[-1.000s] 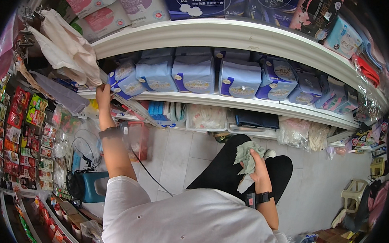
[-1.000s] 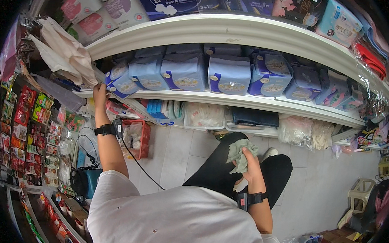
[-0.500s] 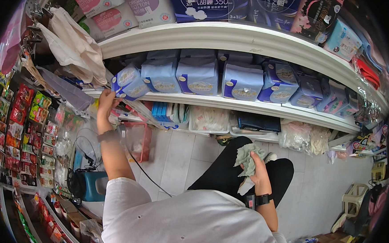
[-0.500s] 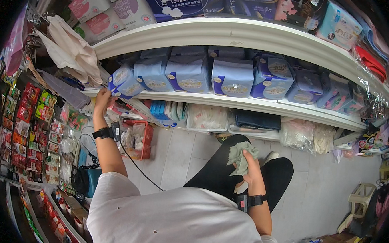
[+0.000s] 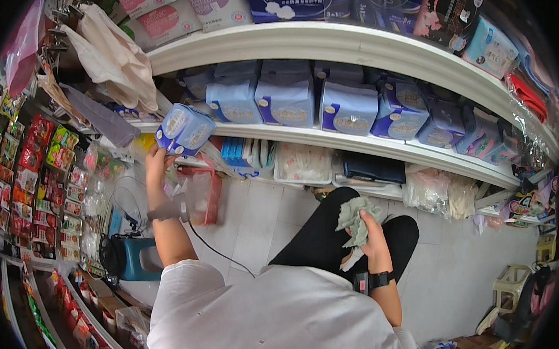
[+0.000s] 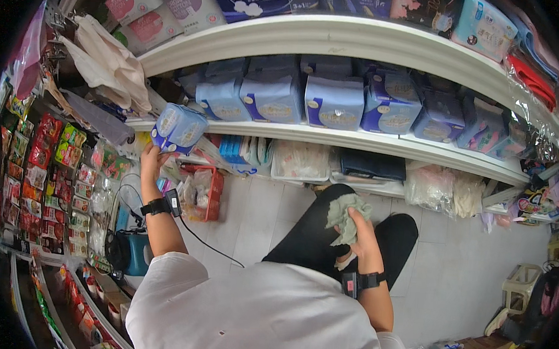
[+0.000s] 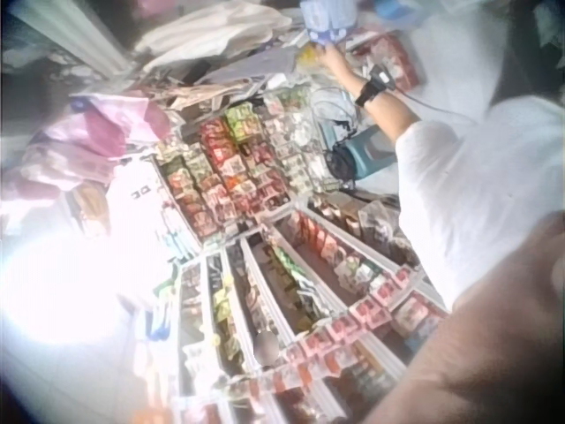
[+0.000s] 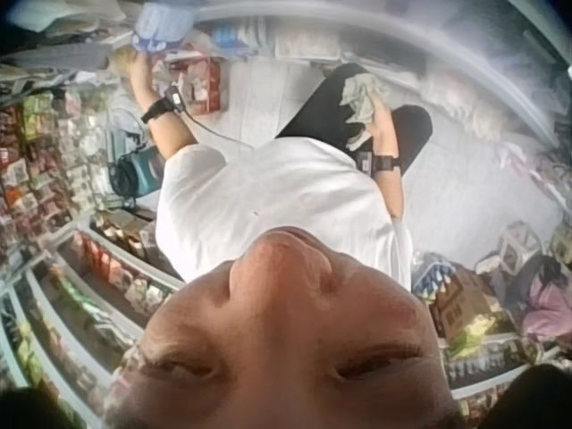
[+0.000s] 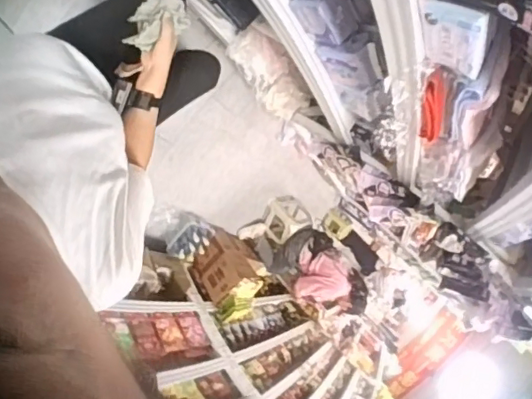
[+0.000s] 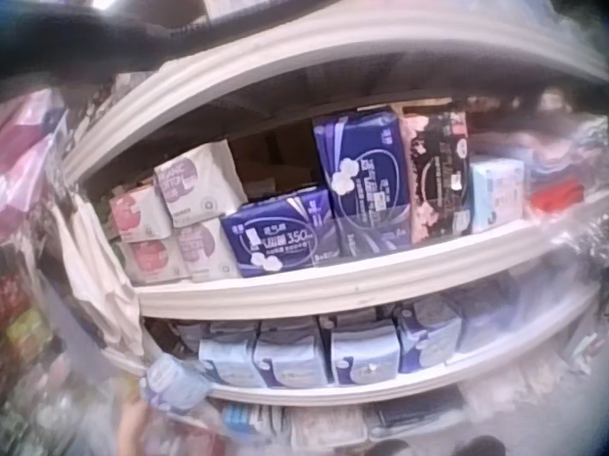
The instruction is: The person wipes various packaged items, including boxes and plastic bags, with a cloth while pulling them from a store shelf and organizing them in a bin.
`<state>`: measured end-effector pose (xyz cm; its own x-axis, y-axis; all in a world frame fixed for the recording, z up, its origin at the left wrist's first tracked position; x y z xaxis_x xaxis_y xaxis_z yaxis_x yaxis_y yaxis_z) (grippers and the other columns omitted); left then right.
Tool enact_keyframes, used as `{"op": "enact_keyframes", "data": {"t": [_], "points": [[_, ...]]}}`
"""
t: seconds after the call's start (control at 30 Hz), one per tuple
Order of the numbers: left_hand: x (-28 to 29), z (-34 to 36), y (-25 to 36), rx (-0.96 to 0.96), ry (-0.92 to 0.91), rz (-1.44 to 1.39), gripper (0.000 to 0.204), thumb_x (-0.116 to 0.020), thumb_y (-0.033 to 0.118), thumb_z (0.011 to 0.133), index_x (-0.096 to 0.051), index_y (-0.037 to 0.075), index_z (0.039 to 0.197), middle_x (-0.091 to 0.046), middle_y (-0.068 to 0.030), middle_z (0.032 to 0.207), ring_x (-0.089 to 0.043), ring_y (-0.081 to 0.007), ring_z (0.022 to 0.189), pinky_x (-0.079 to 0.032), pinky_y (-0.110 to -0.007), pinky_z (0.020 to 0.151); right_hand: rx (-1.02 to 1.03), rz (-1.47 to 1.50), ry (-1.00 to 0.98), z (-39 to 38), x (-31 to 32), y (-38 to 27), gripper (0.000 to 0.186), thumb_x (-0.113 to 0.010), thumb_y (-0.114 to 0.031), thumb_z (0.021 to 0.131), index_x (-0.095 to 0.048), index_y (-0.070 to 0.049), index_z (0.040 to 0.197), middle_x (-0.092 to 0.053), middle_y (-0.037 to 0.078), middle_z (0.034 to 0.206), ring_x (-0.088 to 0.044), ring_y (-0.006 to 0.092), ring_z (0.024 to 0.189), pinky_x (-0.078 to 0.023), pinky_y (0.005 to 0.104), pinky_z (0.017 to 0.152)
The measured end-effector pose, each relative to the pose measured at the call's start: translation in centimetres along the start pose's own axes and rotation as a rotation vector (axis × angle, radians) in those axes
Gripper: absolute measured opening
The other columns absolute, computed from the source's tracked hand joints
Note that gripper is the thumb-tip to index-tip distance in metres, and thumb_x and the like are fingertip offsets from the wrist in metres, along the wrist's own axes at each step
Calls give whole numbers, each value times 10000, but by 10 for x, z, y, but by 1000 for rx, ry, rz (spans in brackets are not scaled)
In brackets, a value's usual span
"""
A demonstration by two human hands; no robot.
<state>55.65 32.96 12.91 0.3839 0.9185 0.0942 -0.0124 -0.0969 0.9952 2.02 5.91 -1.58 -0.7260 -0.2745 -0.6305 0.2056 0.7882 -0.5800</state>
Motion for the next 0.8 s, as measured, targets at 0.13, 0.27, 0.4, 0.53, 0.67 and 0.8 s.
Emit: {"op": "enact_keyframes", "data": {"t": [0.13,0.27,0.4,0.53,0.67,0.8], "points": [[13,-42,-4,4,37,168,306,-485,151,882,-547,0,1141,-640,-85,1015,-667,-182,845,-549,-259,692,52,107,-80,2,-7,-4,463,-595,-227,886,-487,-29,1290,-590,112,1222,-596,260,1074,-480,411,939],[-30,-100,5,37,-76,151,264,-495,83,855,-588,-5,1086,-639,-64,964,-647,-135,813,-551,-228,663,29,130,-151,-1,-11,-10,453,-580,-256,889,-519,-10,1264,-614,122,1194,-606,234,1059,-469,343,944],[-111,-144,-4,43,-362,235,275,-481,83,849,-598,10,1087,-639,-31,950,-615,-93,818,-509,-215,679,68,120,-272,-4,-36,-18,420,-584,-310,898,-561,-29,1210,-656,91,1093,-632,199,982,-488,313,877],[-192,-167,-29,-85,-675,293,292,-466,55,823,-594,28,1084,-624,-5,975,-589,-95,855,-503,-250,713,122,97,-303,3,-51,-21,381,-570,-371,915,-594,-74,1153,-656,38,1022,-619,141,917,-489,283,806],[-272,-214,-7,-52,-842,279,270,-486,-41,748,-594,-41,996,-602,-21,888,-550,-86,808,-446,-222,713,74,265,-274,1,-35,-18,481,-621,-409,908,-535,-79,1246,-619,26,1116,-601,137,976,-503,294,825],[-312,-240,5,-104,-998,294,338,-464,-41,744,-540,-60,1073,-597,-40,942,-554,-90,832,-443,-201,704,228,147,-321,2,-3,-22,539,-664,-356,890,-487,-52,1298,-600,66,1176,-593,175,1054,-509,312,867]]}}
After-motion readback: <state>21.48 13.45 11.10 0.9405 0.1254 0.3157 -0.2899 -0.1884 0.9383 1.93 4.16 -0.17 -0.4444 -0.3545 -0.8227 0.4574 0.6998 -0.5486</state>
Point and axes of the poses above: each hand's wrist, its own z-axis towards the middle knuckle, its own x-axis out of the back of the hand, y = z × x, the point moved 6 cm from there along z, towards the middle knuckle
